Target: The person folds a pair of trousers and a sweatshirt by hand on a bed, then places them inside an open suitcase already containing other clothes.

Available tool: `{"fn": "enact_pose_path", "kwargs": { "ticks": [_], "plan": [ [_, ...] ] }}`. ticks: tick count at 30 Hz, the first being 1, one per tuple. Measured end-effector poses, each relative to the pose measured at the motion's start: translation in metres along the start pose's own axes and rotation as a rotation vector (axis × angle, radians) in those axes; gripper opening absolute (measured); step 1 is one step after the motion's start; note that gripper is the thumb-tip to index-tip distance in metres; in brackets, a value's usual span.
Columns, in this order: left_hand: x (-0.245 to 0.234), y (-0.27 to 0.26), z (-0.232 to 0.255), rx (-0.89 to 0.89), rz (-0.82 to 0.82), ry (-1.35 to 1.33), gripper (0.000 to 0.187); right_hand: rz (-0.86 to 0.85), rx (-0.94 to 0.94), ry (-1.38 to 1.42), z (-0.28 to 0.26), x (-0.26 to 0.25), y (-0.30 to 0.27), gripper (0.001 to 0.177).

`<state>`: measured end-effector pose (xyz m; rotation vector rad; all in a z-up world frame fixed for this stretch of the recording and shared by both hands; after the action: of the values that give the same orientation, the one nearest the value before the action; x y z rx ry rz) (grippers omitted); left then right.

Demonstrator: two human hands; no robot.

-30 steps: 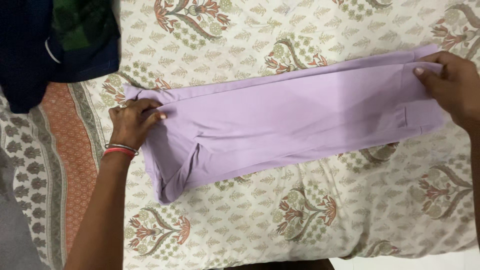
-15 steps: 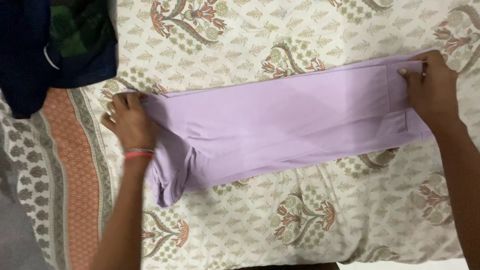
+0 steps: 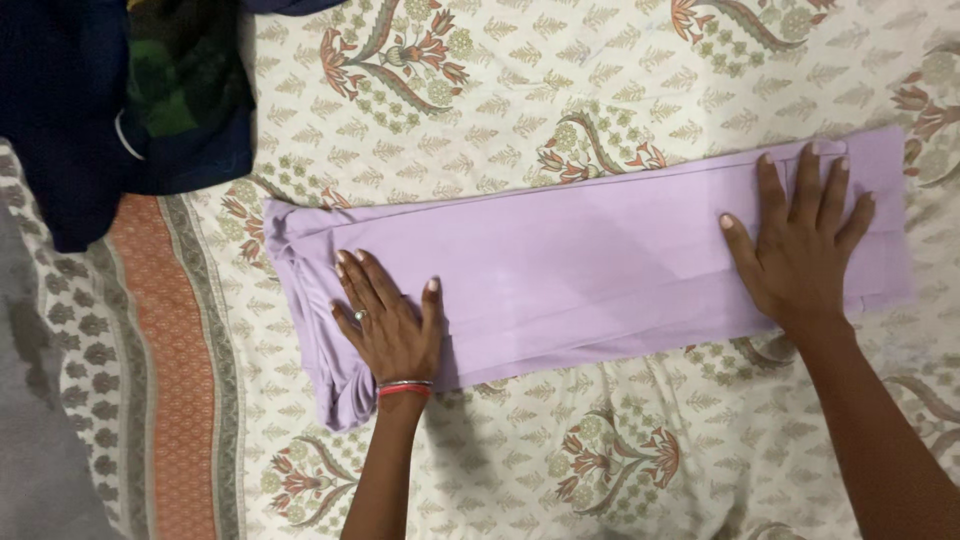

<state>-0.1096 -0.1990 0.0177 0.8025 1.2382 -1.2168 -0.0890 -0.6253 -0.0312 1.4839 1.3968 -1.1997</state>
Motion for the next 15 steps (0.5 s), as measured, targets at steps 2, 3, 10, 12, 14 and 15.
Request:
{"fn": "enact_pose_path", "kwargs": {
  "ticks": [2,3,10,12,14,15],
  "plan": [
    [0.0,0.008,-0.01,-0.037,-0.017,0.013,0.088,0.039,-0.027,-0.003,0.001,0.001,-0.001,0.071],
    [-0.003,0.019,-0.022,-0.099,0.04,0.002,0.078,0.046,-0.028,0.002,0.0,0.002,0.001,0.071],
    [-0.049,0.129,-0.117,-0.246,0.314,-0.168,0.045,0.062,-0.005,0.013,-0.003,0.005,-0.001,0.068],
    [-0.056,0.15,-0.132,-0.238,0.238,-0.294,0.045,0.06,-0.003,0.029,-0.008,0.002,-0.001,0.067],
    [-0.051,0.163,-0.139,0.141,0.04,-0.191,0.033,0.077,-0.003,0.031,-0.017,-0.005,-0.002,0.061],
    [-0.048,0.162,-0.144,0.14,0.037,-0.191,0.033,0.074,-0.002,0.03,-0.022,-0.009,-0.002,0.061]
  ]
}}
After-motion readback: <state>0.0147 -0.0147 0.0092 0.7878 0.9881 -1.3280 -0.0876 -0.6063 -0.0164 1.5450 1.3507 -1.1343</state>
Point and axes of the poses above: each hand's wrist, its own y-axis towards the middle knuckle, its own x-axis out of the palm, z = x × y, the point moved 1 cm from there along y, towards the middle knuckle, and after that the axes turned 5 degrees about x, right-handed, at the moved point
